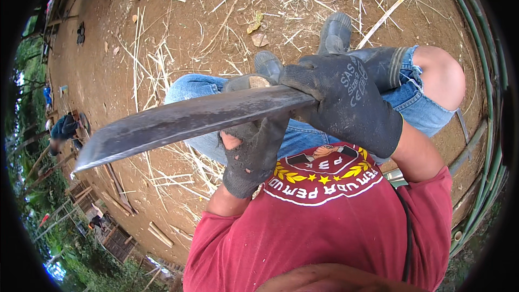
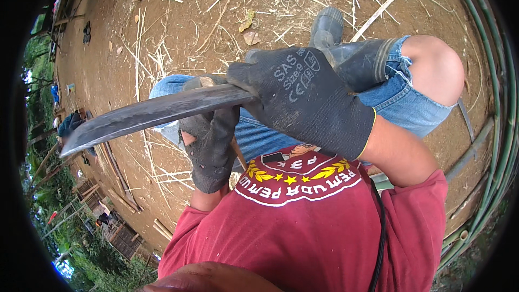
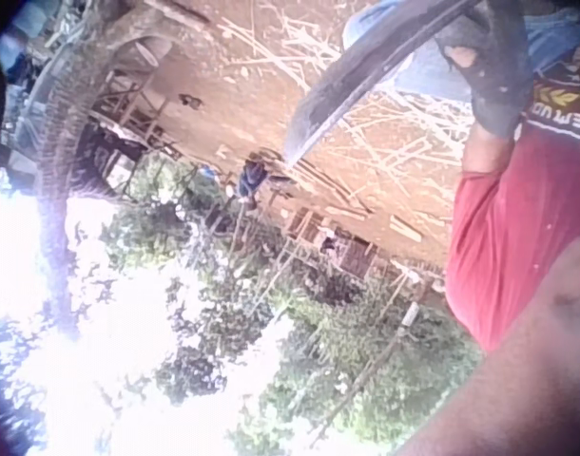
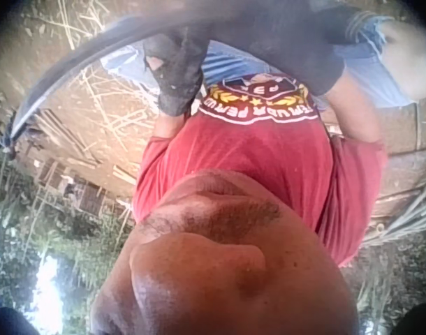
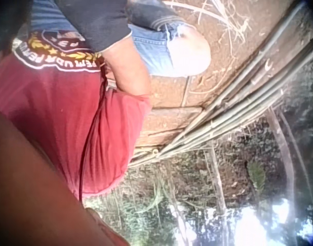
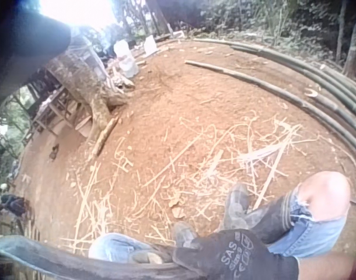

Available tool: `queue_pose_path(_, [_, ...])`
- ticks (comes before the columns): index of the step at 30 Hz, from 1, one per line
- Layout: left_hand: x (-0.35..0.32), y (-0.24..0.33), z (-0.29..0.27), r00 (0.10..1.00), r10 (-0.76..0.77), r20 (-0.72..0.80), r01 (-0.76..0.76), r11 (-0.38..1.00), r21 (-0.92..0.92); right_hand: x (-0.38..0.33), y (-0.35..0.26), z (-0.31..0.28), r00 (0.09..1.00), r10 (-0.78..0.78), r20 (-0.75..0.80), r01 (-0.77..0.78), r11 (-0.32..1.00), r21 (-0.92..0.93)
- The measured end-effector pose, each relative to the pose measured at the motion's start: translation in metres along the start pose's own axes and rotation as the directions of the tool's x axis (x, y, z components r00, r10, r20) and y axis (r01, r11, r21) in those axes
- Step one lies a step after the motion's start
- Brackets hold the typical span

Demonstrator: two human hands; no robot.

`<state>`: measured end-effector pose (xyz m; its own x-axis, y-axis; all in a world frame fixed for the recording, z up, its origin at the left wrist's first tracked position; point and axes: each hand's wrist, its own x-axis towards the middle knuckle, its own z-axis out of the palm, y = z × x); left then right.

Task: The person sits on the ground and uses a large knife to shave thin strips from a piece of wood. They hold the wood in their left hand and the knife in their right, repeatedly scraping the blade along the wood to create shavings.

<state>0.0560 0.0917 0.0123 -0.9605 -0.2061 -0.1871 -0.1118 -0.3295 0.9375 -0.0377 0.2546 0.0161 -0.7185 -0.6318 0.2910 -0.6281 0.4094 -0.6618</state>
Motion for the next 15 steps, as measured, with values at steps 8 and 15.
queue_pose_path(8, [0.009,0.023,0.001,0.998,0.062,0.009,-0.063,0.988,0.14,-0.032,0.09,0.02,0.978,0.207,-0.023,-0.199,0.894,-0.401])
queue_pose_path(15, [0.011,0.011,-0.006,0.998,0.064,-0.009,-0.06,0.971,0.229,0.008,0.0,-0.011,1.0,-0.003,0.014,0.003,1.0,-0.028])
